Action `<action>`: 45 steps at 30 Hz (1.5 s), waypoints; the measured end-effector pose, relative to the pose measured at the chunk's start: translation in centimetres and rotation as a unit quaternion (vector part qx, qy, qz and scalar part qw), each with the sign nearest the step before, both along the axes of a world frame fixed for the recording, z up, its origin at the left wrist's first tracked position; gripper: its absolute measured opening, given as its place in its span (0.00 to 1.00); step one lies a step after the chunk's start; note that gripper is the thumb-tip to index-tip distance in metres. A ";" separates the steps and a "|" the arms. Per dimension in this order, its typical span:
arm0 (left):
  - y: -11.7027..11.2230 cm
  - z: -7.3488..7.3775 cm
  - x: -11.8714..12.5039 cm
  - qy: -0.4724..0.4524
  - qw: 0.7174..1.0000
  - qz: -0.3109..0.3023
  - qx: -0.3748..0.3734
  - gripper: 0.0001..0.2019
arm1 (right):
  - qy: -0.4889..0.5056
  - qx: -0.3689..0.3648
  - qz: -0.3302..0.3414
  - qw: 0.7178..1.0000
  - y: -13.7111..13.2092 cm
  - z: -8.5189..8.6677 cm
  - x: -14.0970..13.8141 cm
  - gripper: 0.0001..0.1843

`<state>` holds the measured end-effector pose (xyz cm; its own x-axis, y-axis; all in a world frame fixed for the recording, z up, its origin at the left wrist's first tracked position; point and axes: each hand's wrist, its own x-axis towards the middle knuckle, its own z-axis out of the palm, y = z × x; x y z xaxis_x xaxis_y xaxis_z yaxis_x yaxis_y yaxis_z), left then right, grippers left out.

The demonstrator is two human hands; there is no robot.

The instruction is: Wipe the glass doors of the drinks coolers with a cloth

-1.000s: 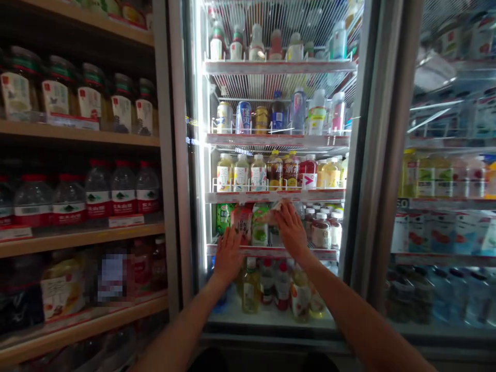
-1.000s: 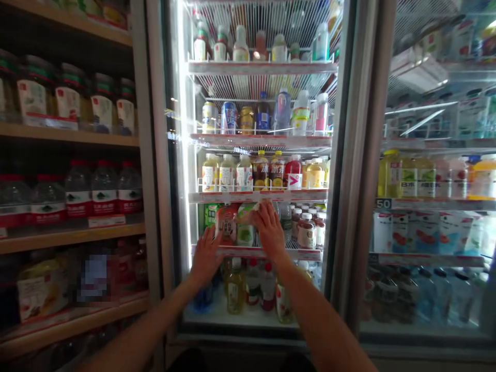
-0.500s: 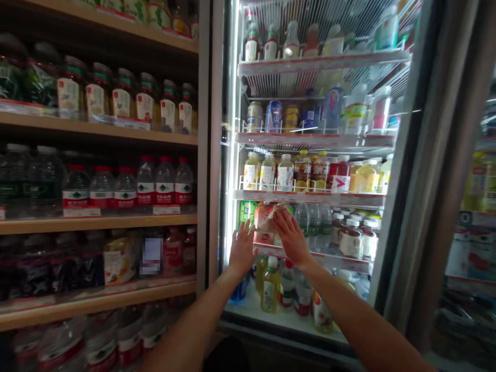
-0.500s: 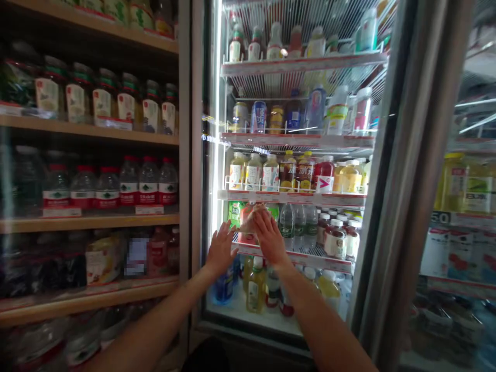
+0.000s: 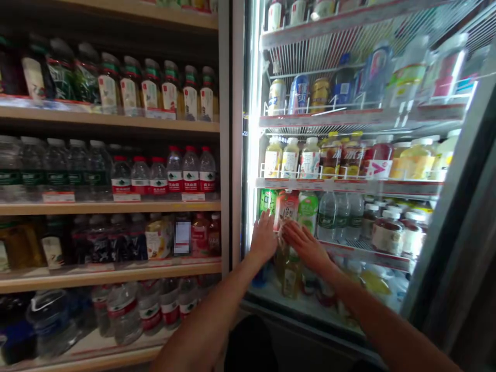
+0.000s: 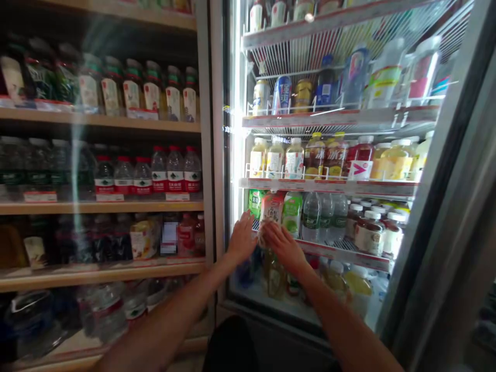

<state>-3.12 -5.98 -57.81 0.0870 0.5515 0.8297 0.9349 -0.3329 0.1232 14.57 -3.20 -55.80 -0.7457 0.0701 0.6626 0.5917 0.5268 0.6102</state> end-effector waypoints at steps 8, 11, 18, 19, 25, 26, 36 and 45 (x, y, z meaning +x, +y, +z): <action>0.5 0.0 0.3 -0.018 0.989 -0.114 0.091 0.30 | 0.147 -0.014 -0.035 0.988 0.3 3.1 -1.5 0.27; 0.6 0.7 2.0 -0.003 0.966 -0.221 0.136 0.28 | 0.079 -0.028 0.013 0.996 0.6 1.7 -1.8 0.26; 2.0 2.8 7.1 -0.083 0.954 -0.231 0.170 0.26 | 0.212 0.007 0.006 0.977 0.8 3.3 2.6 0.21; 2.3 2.8 7.8 -0.072 0.958 -0.214 0.179 0.26 | 0.238 0.017 -0.009 0.971 0.6 3.5 3.5 0.19; 4.6 3.5 8.7 0.030 0.974 -0.121 0.189 0.21 | 0.165 0.050 -0.070 0.983 -0.1 3.7 7.8 0.14; 5.0 3.9 7.9 0.051 0.974 -0.104 0.194 0.20 | 0.168 0.054 -0.081 0.981 -0.1 3.9 8.4 0.16; 6.2 5.3 2.6 0.012 0.952 -0.017 0.305 0.19 | 0.239 0.046 -0.019 0.970 0.2 5.7 6.2 0.24; 3.6 6.9 2.6 -0.110 0.936 -0.211 0.261 0.13 | 0.353 -0.063 0.156 0.920 -0.8 6.1 -1.7 0.27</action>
